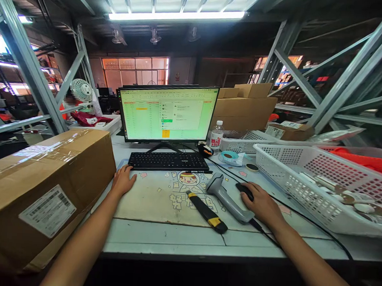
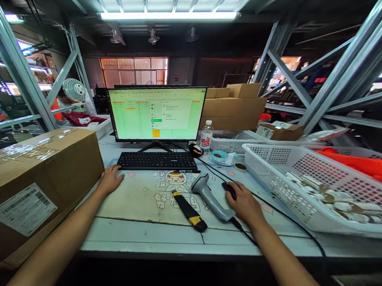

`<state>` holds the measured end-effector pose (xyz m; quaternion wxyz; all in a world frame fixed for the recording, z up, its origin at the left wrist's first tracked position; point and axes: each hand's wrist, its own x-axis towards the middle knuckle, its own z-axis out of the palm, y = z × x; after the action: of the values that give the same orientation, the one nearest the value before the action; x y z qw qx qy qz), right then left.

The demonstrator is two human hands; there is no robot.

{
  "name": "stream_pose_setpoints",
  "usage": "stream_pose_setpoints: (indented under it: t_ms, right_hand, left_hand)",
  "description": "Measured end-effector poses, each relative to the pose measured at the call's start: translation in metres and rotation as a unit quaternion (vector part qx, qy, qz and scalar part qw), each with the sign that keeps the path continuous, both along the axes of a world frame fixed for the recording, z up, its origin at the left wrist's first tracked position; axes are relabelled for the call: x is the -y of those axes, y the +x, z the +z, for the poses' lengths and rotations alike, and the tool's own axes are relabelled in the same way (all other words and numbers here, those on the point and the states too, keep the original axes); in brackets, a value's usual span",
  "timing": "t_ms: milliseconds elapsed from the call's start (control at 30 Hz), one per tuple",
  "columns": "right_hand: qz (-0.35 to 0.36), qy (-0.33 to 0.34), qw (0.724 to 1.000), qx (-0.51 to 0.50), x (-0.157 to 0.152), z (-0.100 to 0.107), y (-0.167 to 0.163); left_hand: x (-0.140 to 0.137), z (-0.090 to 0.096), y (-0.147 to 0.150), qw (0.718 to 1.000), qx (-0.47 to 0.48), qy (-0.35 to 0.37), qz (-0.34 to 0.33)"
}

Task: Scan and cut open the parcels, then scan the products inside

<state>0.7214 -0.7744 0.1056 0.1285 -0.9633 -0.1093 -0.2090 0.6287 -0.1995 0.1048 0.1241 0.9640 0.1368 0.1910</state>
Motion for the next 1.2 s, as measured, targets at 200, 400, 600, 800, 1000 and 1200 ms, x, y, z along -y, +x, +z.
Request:
stream_pose_setpoints:
  t_ms: [200, 400, 600, 800, 1000, 1200]
  right_hand:
    - [-0.003, 0.000, 1.000, -0.002, -0.0003, 0.0001, 0.0002]
    - [-0.006, -0.001, 1.000, -0.003, 0.0005, -0.0010, 0.0019]
    - [-0.009, -0.004, 1.000, -0.005, 0.0009, -0.0014, 0.0023]
    - [-0.016, -0.005, 1.000, -0.003, 0.0019, -0.0033, 0.0035]
    - [-0.019, -0.003, 1.000, 0.002, 0.0025, -0.0035, 0.0024]
    - [-0.016, 0.001, 1.000, 0.009, 0.0007, -0.0029, 0.0010]
  left_hand:
    - [0.0003, 0.0006, -0.0003, 1.000, -0.007, -0.003, 0.002]
    - [-0.0003, 0.0009, 0.0005, 1.000, -0.011, 0.006, 0.001]
    - [0.0001, 0.0017, -0.0004, 1.000, -0.013, 0.004, -0.001]
    - [-0.0009, -0.0016, 0.0007, 1.000, -0.001, 0.008, -0.001]
    - [-0.0020, -0.0022, 0.0018, 1.000, 0.003, 0.006, -0.006]
    - [-0.0010, 0.0000, 0.0011, 1.000, -0.005, 0.005, -0.003]
